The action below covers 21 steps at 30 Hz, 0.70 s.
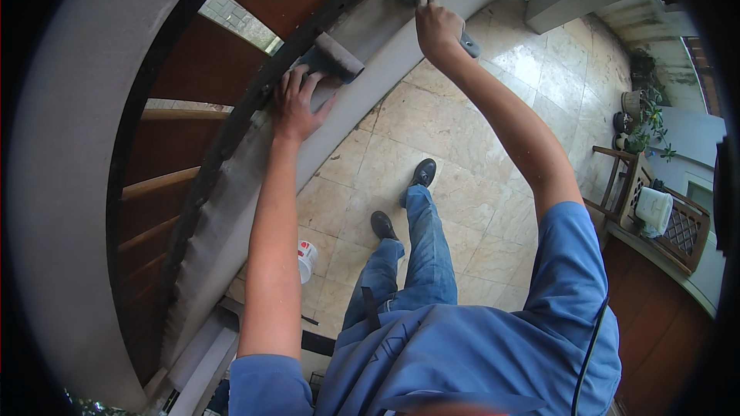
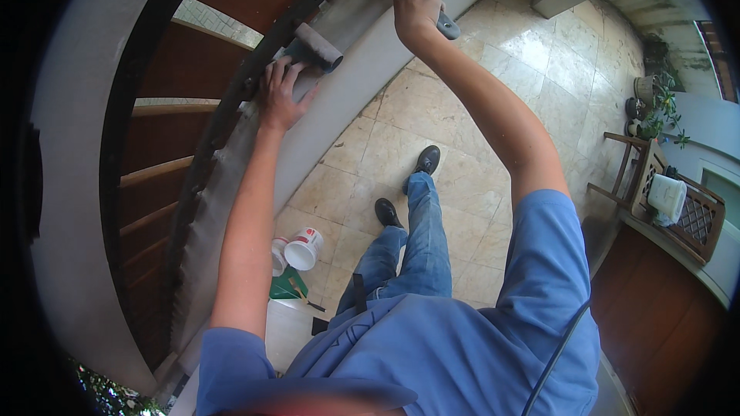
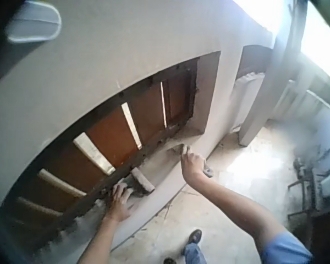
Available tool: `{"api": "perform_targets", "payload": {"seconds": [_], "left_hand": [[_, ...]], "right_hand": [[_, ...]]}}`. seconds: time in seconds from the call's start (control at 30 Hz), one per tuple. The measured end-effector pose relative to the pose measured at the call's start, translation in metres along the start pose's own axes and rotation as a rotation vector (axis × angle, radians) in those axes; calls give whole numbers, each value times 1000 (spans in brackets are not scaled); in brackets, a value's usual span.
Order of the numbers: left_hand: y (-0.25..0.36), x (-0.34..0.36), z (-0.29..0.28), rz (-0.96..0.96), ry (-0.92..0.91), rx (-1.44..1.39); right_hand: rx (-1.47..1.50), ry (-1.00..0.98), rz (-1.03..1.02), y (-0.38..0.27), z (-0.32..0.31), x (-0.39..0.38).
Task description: Apply plaster and smooth the surface on a wall using a spatula and sanding block.
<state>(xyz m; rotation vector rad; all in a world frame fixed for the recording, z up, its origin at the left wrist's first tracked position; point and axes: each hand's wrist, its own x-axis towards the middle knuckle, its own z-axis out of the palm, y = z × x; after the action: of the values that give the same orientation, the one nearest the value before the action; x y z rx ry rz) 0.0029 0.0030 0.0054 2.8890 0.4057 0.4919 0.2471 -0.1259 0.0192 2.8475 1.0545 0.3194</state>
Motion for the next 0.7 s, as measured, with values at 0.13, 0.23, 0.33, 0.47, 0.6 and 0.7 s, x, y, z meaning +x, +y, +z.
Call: {"api": "perform_targets", "payload": {"seconds": [0.13,0.23,0.33,0.47,0.6,0.7], "left_hand": [[2,6,2,8,7,1],[3,4,1,7,8,-11],[-2,-4,-2,-8,-7,-17],[6,1,2,10,15,-29],[-2,-3,1,-17,2,-49],[-4,-1,-1,-1,11,-12]], "right_hand": [[35,-41,38,9,7,27],[134,-172,64,8,1,41],[179,-248,93,-6,-7,19],[132,-195,164,2,17,33],[160,-271,200,-10,17,19],[189,-213,162,-1,7,15]]}}
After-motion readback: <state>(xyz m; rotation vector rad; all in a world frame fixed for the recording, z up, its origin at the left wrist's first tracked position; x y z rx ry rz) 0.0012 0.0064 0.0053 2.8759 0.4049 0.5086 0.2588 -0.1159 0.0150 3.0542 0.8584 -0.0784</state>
